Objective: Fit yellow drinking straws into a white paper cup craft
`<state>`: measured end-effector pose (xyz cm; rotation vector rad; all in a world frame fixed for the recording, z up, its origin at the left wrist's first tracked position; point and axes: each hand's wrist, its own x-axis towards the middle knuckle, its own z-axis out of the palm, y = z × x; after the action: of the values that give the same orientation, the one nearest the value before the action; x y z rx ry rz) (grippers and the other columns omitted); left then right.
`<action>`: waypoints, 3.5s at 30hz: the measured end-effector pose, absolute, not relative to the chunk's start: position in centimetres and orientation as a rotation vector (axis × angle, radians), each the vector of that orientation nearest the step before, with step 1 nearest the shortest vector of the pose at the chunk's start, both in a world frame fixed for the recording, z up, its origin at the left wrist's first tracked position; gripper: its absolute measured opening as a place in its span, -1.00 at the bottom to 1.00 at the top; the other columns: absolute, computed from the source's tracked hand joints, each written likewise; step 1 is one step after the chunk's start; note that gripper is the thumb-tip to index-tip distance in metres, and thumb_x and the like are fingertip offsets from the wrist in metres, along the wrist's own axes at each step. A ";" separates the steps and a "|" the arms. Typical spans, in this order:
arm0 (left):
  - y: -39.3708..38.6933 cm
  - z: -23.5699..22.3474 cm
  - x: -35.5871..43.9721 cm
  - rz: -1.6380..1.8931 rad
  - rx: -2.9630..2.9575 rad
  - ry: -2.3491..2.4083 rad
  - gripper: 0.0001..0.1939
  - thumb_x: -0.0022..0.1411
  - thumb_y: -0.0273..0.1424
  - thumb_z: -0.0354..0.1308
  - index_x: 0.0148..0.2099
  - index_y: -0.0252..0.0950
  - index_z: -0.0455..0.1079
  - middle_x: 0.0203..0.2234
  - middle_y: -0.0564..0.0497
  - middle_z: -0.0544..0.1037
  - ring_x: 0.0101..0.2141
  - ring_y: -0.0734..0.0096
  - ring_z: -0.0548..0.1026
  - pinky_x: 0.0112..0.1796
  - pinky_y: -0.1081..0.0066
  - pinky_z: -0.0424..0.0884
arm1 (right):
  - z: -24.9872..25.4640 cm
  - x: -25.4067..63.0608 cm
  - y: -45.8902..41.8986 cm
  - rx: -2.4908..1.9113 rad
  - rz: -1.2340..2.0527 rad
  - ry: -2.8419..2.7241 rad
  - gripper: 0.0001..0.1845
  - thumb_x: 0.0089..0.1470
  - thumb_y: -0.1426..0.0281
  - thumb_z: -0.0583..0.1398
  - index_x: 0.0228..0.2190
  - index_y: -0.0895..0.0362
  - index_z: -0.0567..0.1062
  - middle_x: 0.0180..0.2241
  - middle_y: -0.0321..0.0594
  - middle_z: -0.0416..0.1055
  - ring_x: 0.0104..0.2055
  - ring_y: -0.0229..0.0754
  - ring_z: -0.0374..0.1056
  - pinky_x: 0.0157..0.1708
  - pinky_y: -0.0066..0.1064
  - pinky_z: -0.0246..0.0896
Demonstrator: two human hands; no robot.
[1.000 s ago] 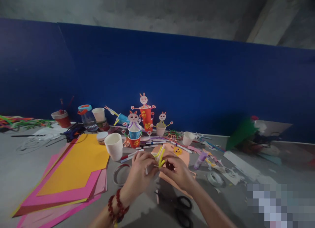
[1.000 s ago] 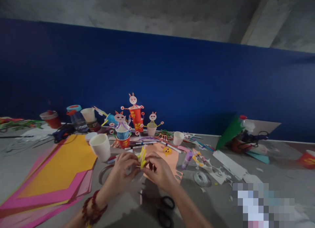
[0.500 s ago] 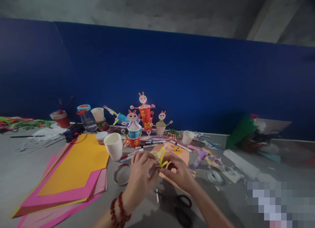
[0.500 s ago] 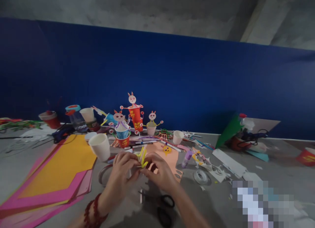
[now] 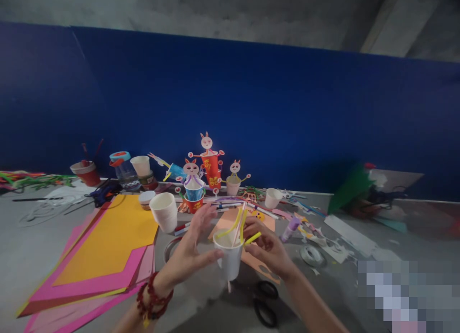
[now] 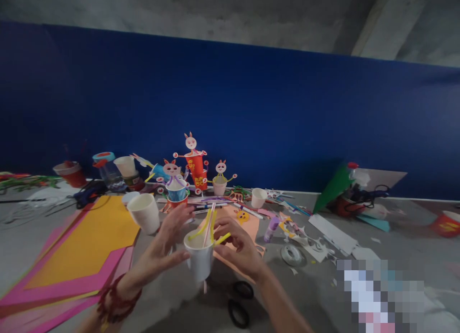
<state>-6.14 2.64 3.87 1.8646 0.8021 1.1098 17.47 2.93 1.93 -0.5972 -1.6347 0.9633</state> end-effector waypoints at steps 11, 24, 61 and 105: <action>2.0 2.7 -5.2 1.105 1.539 0.794 -0.10 0.15 -0.30 0.37 0.39 -0.09 -0.07 0.07 -0.17 0.47 0.03 0.08 0.50 0.02 0.20 0.45 | 0.6 17.1 1.6 -0.748 0.511 -1.350 -0.76 0.25 0.32 0.18 -0.04 0.03 0.41 -0.09 -0.13 0.34 -0.13 -0.15 0.37 -0.22 -0.36 0.41; 1.0 1.2 -4.2 1.204 1.630 0.750 -0.32 0.24 -0.32 0.27 0.32 -0.04 0.06 0.24 -0.13 0.31 0.19 0.13 0.36 0.06 0.24 0.45 | 3.6 15.2 -1.0 -0.837 0.100 -1.977 -0.80 0.25 0.53 0.14 -0.11 0.10 0.45 -0.20 -0.13 0.53 -0.16 -0.12 0.46 -0.18 -0.34 0.37; 0.3 3.3 -5.3 1.115 1.303 0.649 -0.64 0.21 -0.41 0.16 0.07 -0.26 0.44 -0.59 0.15 0.26 -0.55 0.53 0.19 -0.48 0.50 0.11 | 5.4 15.0 -1.3 -0.914 -0.162 -2.065 -0.76 0.14 0.55 0.17 -0.15 0.10 0.47 -0.30 -0.18 0.55 -0.26 -0.04 0.32 -0.23 -0.23 0.23; 1.9 5.6 -7.5 1.178 2.721 0.633 -0.56 0.32 -0.57 0.10 0.18 -0.10 0.37 0.04 -0.16 0.54 0.03 0.21 0.53 0.01 0.31 0.46 | 5.6 14.2 -0.6 -0.640 -0.222 -2.083 -0.80 0.19 0.58 0.19 -0.19 0.08 0.46 -0.29 -0.21 0.59 -0.22 -0.13 0.42 0.02 -0.15 0.36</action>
<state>-7.46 1.94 5.57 2.7213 0.6325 1.1777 14.16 -0.60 5.58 -0.6396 -2.0826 -0.2218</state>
